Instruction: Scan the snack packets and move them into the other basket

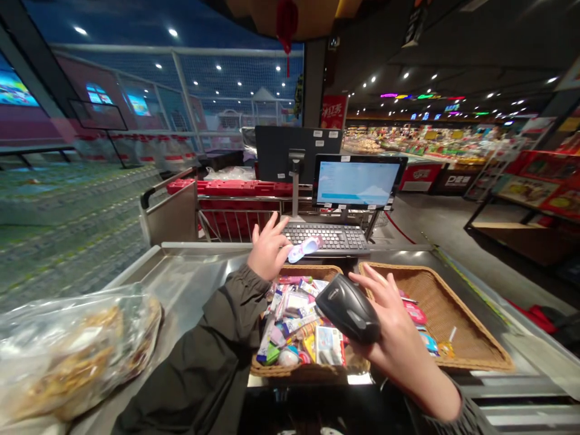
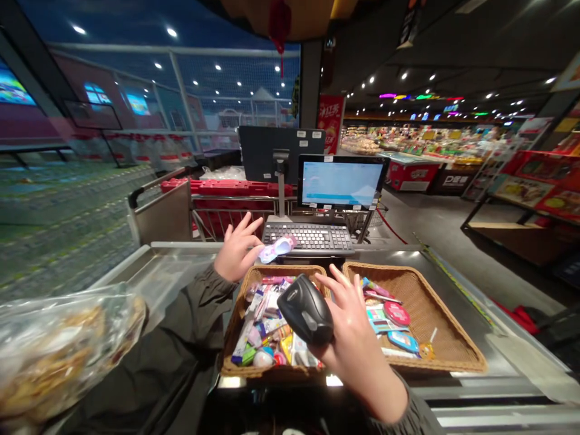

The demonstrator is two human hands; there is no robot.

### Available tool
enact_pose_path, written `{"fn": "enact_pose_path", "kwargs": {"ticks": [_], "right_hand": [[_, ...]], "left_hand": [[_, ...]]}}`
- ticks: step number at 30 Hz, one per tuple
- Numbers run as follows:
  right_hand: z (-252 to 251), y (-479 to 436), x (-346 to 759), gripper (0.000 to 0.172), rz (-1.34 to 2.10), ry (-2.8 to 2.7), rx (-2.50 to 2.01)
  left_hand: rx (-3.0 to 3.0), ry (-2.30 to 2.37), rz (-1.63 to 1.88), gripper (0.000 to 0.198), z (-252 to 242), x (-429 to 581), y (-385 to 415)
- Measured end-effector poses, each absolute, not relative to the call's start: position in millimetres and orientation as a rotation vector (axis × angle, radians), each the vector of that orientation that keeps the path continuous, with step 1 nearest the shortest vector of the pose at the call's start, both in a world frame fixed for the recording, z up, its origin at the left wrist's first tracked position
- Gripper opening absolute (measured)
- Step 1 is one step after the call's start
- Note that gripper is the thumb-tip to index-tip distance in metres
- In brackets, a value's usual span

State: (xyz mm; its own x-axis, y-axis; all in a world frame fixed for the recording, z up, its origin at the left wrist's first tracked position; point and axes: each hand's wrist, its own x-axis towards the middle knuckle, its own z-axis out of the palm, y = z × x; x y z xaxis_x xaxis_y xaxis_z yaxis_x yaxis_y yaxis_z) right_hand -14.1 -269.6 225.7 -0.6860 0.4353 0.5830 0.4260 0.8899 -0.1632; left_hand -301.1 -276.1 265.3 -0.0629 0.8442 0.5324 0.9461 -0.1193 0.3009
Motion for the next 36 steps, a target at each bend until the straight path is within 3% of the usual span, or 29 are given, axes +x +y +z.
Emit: {"fn": "enact_pose_path", "kwargs": {"ticks": [5, 23, 29, 36], "right_hand": [[219.7, -270.0, -6.5, 0.055, 0.049, -2.416, -0.649], [195.0, -262.5, -2.1, 0.045, 0.203, -2.508, -0.734], [188.2, -254.1, 7.0, 0.047, 0.265, -2.474, -0.785], [181.5, -232.8, 71.2, 0.051, 0.14, -2.225, -1.152]], "left_hand": [[-2.054, -2.048, -0.918, 0.02, 248.2, -305.2, -276.7], [-2.232, -2.473, -0.649, 0.024, 127.2, -324.3, -310.2], [-2.117, -2.493, -0.356, 0.017, 119.3, -319.0, -312.4], [-2.31, -2.06, -0.522, 0.024, 143.6, -304.8, -288.8]]}}
